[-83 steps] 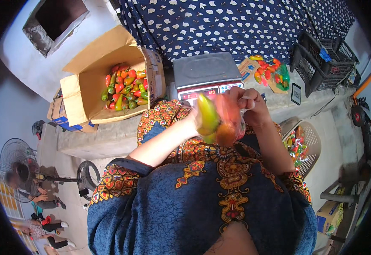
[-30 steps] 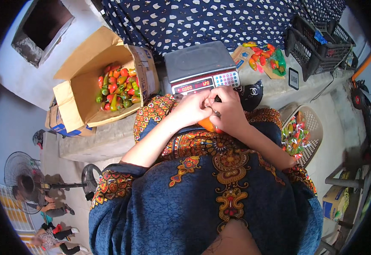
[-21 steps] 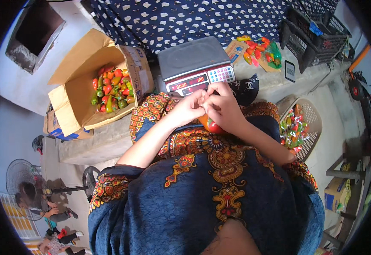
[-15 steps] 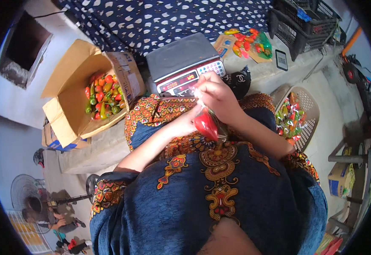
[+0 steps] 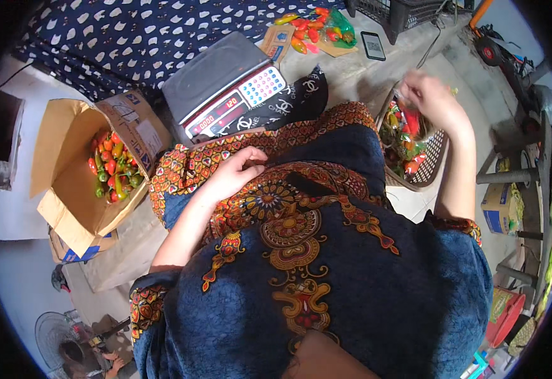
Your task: The person picks peppers from a cardboard box, places them on a digital scale to weigh them, and then puts them into small clear plastic bags.
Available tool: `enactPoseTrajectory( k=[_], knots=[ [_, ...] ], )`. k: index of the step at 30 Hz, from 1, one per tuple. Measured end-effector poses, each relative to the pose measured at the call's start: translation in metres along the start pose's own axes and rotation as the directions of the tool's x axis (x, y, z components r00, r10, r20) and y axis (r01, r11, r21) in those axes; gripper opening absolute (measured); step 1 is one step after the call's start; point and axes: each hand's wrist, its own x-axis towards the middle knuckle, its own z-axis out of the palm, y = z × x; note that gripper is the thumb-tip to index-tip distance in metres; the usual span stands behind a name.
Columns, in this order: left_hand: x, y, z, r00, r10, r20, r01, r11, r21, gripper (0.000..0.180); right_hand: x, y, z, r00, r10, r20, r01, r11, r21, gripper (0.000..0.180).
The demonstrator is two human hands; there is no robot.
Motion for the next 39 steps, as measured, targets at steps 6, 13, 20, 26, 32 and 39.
enactPoseTrajectory(
  k=[6,13,20,26,32,39],
  knots=[
    [0.009,-0.006,-0.002,0.983,0.175,-0.049,-0.172,0.982,0.075,0.023,0.002,-0.019,0.014,0.996,-0.025,0.087,0.015,0.993,0.119,0.01],
    [-0.011,-0.007,-0.053,0.946,0.179,-0.27,-0.055,0.91,0.412,0.018,0.055,-0.068,0.123,0.872,-0.311,0.377,0.163,0.913,0.375,0.024],
    [0.023,-0.092,-0.157,0.734,-0.47,-0.491,0.671,0.388,0.631,0.027,0.069,-0.098,0.263,0.604,-0.442,0.663,-0.224,0.705,0.673,0.029],
    [0.054,-0.171,-0.18,0.808,-0.422,-0.411,0.546,0.274,0.792,0.038,0.075,-0.109,0.291,0.571,-0.323,0.755,-0.249,0.808,0.534,0.032],
    [0.072,-0.218,-0.205,0.73,-0.599,-0.328,0.518,0.172,0.838,0.033,0.076,-0.101,0.299,0.545,-0.327,0.772,-0.328,0.764,0.555,0.03],
    [0.071,-0.221,-0.213,0.687,-0.612,-0.391,0.638,0.251,0.728,0.028,0.077,-0.101,0.291,0.575,-0.378,0.726,-0.291,0.734,0.613,0.03]
  ],
)
